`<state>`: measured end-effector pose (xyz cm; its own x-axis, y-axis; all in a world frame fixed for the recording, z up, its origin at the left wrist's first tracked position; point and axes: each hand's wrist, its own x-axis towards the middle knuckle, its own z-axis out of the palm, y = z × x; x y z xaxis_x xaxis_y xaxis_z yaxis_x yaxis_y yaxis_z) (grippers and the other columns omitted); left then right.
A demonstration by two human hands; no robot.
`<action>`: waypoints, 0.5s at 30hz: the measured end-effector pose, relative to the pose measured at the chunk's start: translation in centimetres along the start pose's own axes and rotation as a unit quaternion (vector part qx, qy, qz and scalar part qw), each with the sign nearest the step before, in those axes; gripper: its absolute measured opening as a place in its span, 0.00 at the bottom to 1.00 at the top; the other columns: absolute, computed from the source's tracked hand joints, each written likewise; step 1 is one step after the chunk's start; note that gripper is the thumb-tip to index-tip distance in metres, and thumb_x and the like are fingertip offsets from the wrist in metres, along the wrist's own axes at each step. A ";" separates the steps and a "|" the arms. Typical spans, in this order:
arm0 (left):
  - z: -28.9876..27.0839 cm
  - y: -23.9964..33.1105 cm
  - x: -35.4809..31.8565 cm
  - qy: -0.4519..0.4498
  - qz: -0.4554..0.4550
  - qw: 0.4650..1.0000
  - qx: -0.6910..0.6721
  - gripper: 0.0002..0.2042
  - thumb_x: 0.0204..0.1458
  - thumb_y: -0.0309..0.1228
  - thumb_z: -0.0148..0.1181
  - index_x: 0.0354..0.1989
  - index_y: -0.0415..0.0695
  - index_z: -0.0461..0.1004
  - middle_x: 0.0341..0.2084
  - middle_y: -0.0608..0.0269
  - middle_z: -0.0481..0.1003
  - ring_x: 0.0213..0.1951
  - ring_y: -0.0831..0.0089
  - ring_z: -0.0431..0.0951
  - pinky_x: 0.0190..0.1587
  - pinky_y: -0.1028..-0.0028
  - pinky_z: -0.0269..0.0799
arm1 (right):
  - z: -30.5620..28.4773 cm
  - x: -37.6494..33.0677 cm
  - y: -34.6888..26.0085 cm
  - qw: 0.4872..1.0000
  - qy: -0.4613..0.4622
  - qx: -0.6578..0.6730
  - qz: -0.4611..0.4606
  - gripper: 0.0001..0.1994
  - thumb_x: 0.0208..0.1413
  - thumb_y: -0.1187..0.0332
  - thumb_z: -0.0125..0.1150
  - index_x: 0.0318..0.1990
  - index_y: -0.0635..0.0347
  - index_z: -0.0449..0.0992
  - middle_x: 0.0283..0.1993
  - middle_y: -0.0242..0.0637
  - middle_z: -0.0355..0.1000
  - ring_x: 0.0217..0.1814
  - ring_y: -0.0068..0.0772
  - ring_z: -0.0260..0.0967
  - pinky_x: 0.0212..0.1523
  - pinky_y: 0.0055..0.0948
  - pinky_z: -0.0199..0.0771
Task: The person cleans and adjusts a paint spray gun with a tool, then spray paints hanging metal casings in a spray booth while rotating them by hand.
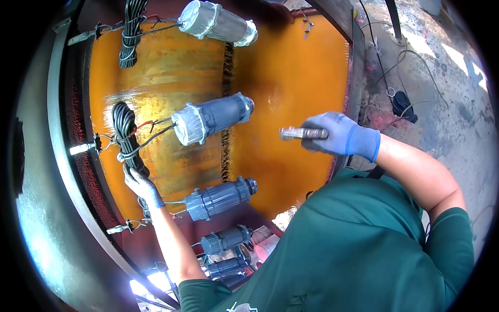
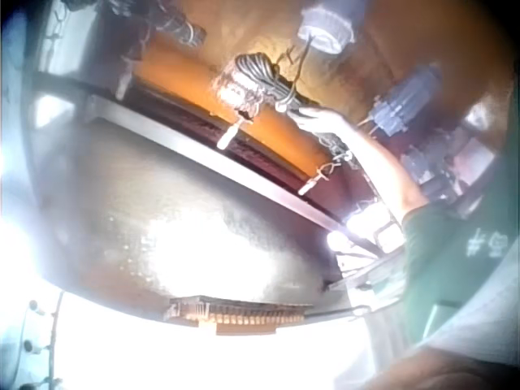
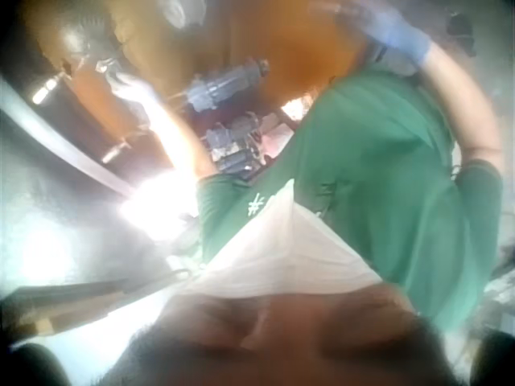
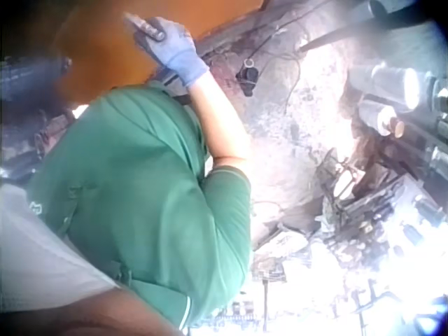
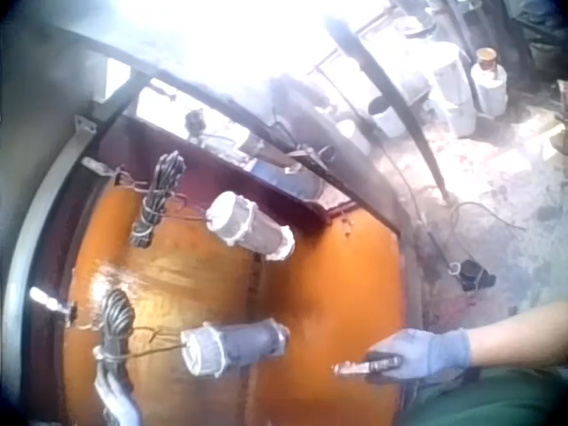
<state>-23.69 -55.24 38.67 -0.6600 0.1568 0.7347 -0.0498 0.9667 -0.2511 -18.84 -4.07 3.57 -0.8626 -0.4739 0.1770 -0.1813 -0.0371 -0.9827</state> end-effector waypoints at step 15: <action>2.6 -1.2 1.0 0.013 -0.066 0.995 -0.071 0.25 0.76 0.43 0.48 0.67 0.33 0.73 0.62 0.37 0.75 0.61 0.47 0.77 0.66 0.56 0.71 | -0.7 -0.8 -0.4 0.998 0.060 0.034 -0.005 0.09 0.59 0.66 0.73 0.43 0.59 0.81 0.31 0.46 0.78 0.34 0.49 0.79 0.37 0.40 0.77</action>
<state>-26.25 -56.84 38.03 -0.6358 0.0306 0.7712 -0.0269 0.9977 -0.0618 -18.41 -3.04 3.82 -0.9118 -0.3648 0.1885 -0.1615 -0.1034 -0.9814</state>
